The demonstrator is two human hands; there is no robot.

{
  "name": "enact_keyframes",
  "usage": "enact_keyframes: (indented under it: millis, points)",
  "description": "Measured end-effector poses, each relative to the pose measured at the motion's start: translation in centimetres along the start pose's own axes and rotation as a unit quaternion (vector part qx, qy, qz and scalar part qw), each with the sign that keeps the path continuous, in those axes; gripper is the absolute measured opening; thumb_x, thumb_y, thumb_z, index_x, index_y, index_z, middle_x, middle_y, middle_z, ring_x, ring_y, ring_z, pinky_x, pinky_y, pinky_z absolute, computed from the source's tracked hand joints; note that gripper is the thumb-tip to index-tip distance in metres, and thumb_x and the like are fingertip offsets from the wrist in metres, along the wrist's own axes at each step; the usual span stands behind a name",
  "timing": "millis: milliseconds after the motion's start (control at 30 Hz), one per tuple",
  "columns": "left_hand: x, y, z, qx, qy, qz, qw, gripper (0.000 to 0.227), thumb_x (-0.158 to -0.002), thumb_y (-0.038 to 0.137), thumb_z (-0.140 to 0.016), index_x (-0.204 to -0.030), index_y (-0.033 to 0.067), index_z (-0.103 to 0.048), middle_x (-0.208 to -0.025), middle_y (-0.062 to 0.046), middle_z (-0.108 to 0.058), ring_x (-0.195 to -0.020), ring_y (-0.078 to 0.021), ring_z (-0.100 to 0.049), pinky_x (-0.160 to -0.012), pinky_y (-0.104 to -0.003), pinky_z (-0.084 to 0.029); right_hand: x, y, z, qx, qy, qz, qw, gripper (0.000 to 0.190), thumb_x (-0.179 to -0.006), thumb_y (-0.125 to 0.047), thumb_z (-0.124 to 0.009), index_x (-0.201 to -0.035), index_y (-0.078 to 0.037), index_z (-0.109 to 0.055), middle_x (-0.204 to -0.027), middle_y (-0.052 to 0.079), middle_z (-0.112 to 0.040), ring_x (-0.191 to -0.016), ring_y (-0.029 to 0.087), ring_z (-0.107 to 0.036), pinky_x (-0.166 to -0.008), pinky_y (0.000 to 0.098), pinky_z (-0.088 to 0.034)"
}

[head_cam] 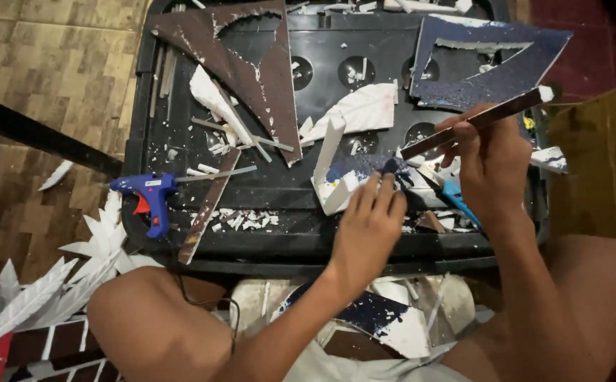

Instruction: Assembling a structure using foam pieces, a utility knife, and a hot glue gun.

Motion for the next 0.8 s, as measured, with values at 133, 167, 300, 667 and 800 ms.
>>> enact_keyframes:
  millis: [133, 167, 300, 667, 800]
  points:
    - [0.6, -1.6, -1.6, -0.018, -0.007, 0.009, 1.0, 0.037, -0.08, 0.003, -0.068, -0.117, 0.0, -0.063, -0.139, -0.022, -0.059, -0.135, -0.0369, -0.057, -0.086, -0.037, -0.059, 0.1, 0.7, -0.3, 0.027, -0.001, -0.007, 1.0, 0.011, -0.116, -0.003, -0.051, -0.118, 0.005, -0.044, -0.105, 0.017, -0.071, -0.072, 0.018, -0.063, -0.064, 0.0285, -0.052]
    - [0.5, -1.7, -1.4, -0.008, -0.009, 0.011, 1.0, 0.036, -0.08, 0.002, -0.069, -0.116, 0.0002, -0.064, -0.136, -0.021, -0.06, -0.133, -0.037, -0.058, -0.084, -0.038, -0.059, 0.1, 0.7, -0.3, 0.023, 0.002, -0.013, 1.0, 0.012, -0.116, -0.005, -0.051, -0.118, 0.004, -0.044, -0.105, 0.017, -0.071, -0.071, 0.018, -0.061, -0.063, 0.0282, -0.051]
    - [0.6, -1.9, -1.3, -0.018, -0.002, 0.009, 1.0, 0.036, -0.079, 0.003, -0.07, -0.115, 0.001, -0.066, -0.134, -0.02, -0.063, -0.128, -0.0351, -0.062, -0.079, -0.037, -0.059, 0.4, 1.1, -0.5, 0.01, 0.004, -0.04, 0.999, 0.016, -0.116, -0.01, -0.053, -0.118, 0.004, -0.045, -0.105, 0.016, -0.07, -0.07, 0.017, -0.059, -0.061, 0.0285, -0.05]
    - [0.3, -1.6, -1.2, -0.015, -0.006, 0.021, 1.0, 0.035, -0.077, -0.001, -0.072, -0.111, -0.0016, -0.068, -0.132, -0.024, -0.065, -0.096, -0.0302, -0.073, -0.062, -0.033, -0.057, 0.6, 1.1, -0.9, 0.052, 0.008, -0.017, 0.998, 0.022, -0.116, -0.014, -0.056, -0.118, 0.006, -0.047, -0.104, 0.017, -0.071, -0.071, 0.018, -0.063, -0.062, 0.0278, -0.05]
    - [0.3, -1.6, -0.9, -0.01, 0.0, 0.026, 1.0, 0.035, -0.077, -0.001, -0.072, -0.112, -0.0025, -0.068, -0.131, -0.023, -0.066, -0.079, -0.0243, -0.07, -0.057, -0.031, -0.055, 0.5, 0.9, -1.2, 0.094, -0.002, -0.004, 0.996, 0.021, -0.116, -0.013, -0.058, -0.119, 0.007, -0.053, -0.089, 0.013, -0.066, -0.068, 0.016, -0.062, -0.056, 0.027, -0.044]
Point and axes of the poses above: each hand's wrist, its own x-axis away from the middle knuckle, its own z-axis out of the back of the hand, y = z × x, the point moved 7 cm from there along -x, towards the middle knuckle
